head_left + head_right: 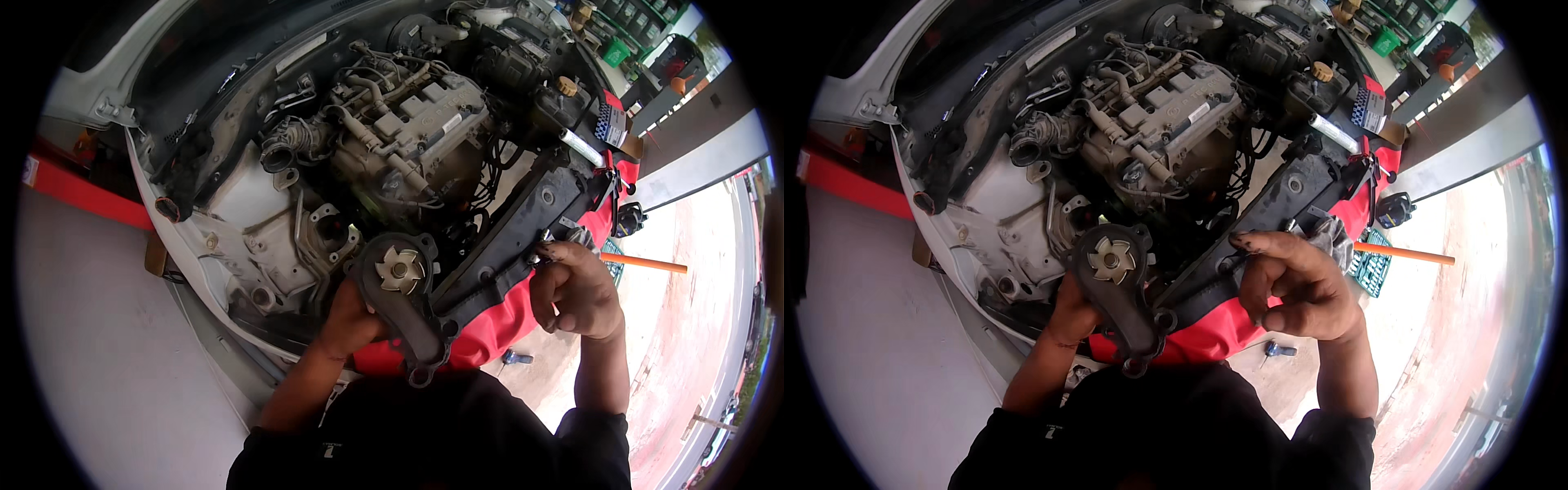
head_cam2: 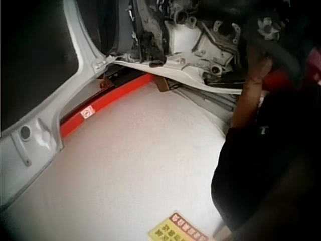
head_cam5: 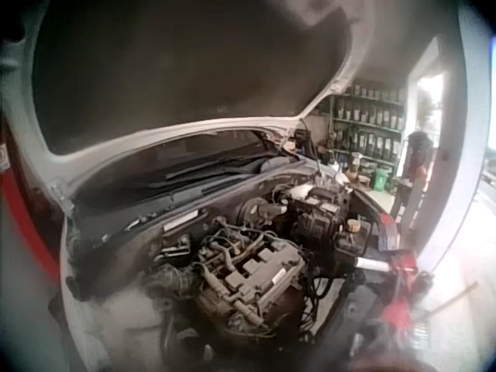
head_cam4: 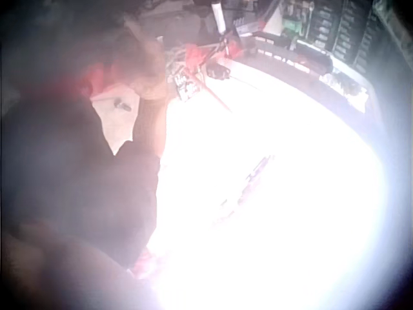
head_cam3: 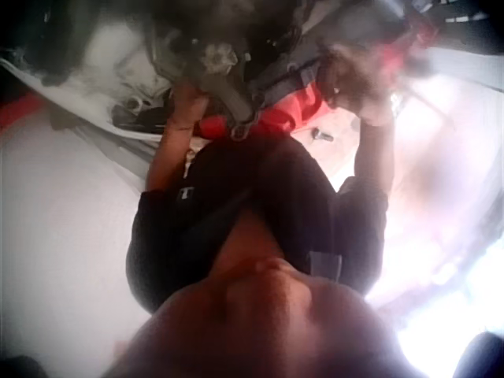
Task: The person holds an automotive water pump near a vehicle engine, pointing at the impeller and the gasket surface.
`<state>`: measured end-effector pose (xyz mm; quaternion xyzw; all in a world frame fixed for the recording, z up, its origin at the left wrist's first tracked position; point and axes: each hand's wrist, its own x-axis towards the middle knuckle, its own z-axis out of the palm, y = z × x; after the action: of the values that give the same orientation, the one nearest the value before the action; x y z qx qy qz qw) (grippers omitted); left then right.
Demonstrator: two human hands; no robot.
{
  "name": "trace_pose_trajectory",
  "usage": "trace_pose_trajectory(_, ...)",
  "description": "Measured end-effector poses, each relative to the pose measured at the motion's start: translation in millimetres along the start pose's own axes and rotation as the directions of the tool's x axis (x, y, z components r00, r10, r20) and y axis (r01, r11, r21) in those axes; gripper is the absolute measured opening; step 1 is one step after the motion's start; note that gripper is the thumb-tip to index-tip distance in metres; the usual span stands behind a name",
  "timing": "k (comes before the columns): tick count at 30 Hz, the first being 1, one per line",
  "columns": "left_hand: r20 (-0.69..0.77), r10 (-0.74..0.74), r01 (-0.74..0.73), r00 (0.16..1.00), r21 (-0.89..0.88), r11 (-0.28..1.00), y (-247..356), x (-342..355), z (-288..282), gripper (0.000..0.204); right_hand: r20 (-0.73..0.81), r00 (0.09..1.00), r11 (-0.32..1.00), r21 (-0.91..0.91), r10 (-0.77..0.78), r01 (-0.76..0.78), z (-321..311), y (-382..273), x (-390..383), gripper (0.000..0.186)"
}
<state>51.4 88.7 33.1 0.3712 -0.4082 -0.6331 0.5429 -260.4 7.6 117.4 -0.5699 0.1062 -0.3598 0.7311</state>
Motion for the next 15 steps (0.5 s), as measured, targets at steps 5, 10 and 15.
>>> trace_pose_trajectory(5,0.338,-0.023,-0.017,0.941,0.113,0.993,25.7,-10.4,22.1,0.077,0.031,0.992,0.967,-0.233,0.118,-0.108,46.4,5.3,-23.1,0.074)
trace_pose_trajectory(10,0.323,-0.033,0.066,0.946,-0.091,0.994,37.8,-31.2,52.8,0.08,0.017,0.997,0.963,-0.262,0.078,-0.07,66.2,8.3,-45.2,0.072)
trace_pose_trajectory(15,0.316,-0.012,0.008,0.949,0.016,1.0,46.1,-44.7,65.1,0.075,-0.001,1.0,0.943,-0.331,0.019,-0.018,76.9,6.3,-61.4,0.072)
